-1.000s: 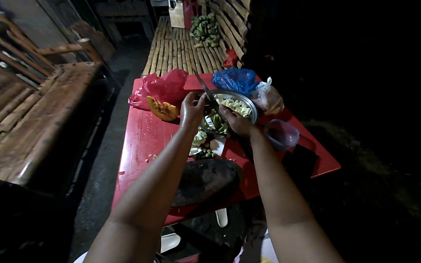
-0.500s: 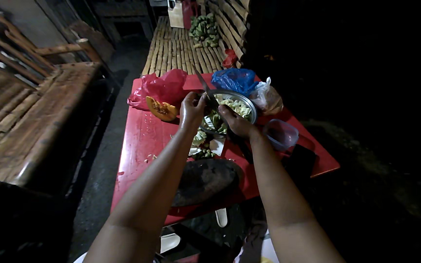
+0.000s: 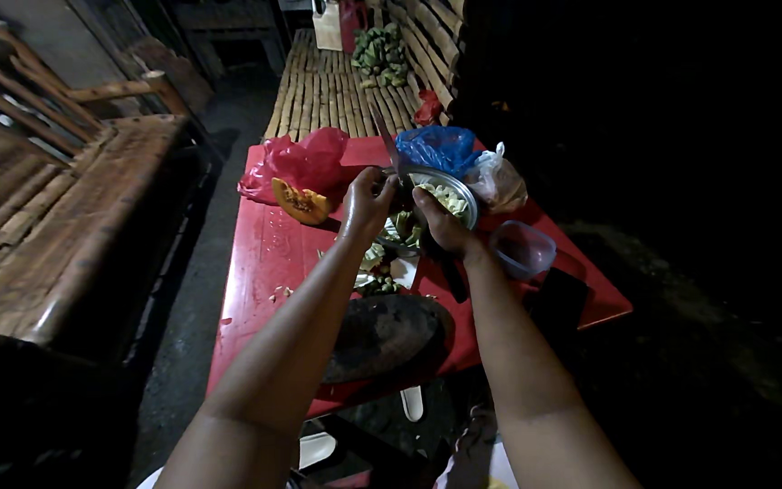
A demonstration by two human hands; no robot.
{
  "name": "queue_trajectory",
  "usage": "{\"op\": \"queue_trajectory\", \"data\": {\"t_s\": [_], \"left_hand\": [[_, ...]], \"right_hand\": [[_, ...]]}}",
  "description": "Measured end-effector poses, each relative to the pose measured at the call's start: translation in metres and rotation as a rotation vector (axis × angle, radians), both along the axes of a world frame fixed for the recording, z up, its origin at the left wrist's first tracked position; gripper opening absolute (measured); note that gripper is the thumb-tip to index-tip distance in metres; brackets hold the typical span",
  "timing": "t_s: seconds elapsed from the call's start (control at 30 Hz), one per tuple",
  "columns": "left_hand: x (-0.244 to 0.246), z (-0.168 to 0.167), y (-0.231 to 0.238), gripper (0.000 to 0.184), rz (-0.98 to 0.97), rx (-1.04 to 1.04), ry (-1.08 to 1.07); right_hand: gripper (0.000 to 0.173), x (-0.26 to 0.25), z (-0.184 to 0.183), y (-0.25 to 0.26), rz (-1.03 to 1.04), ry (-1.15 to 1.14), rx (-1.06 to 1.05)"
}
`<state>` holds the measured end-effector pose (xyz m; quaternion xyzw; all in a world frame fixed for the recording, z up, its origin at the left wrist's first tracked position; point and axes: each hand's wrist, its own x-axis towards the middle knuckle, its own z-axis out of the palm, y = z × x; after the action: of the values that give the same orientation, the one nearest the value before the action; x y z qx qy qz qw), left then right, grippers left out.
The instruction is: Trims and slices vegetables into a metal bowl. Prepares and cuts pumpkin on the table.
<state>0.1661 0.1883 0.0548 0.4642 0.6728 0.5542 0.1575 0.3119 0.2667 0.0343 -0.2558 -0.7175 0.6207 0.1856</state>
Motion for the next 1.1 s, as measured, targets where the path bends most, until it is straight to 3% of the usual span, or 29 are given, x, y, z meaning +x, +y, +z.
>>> {"op": "queue_trajectory", "data": {"t_s": [0.13, 0.4, 0.73, 0.93, 1.03, 1.1], "left_hand": [[-0.001, 0.002, -0.001, 0.027, -0.086, 0.001, -0.157], [-0.007, 0.001, -0.004, 0.027, -0.11, -0.065, -0.143], [0.0, 0.001, -0.008, 0.022, -0.151, -0.085, 0.113], [-0.028, 0.0, 0.002, 0.038, -0.01, -0.325, 0.296], [-0.037, 0.011, -0.001, 0.049, 0.005, -0.373, 0.398], [-0.047, 0.016, -0.011, 0.047, 0.019, -0.352, 0.433]], "right_hand": [[0.058, 0.0, -0.001, 0.002, 0.004, 0.006, -0.028], [0.054, -0.006, -0.001, 0.002, -0.025, 0.007, -0.012], [0.054, -0.015, -0.007, 0.008, -0.15, -0.036, 0.051], [0.067, -0.011, -0.01, 0.016, -0.206, -0.165, 0.154], [0.063, -0.012, -0.012, 0.017, -0.306, -0.132, 0.21], [0.06, -0.01, -0.01, 0.016, -0.31, -0.177, 0.195]]}}
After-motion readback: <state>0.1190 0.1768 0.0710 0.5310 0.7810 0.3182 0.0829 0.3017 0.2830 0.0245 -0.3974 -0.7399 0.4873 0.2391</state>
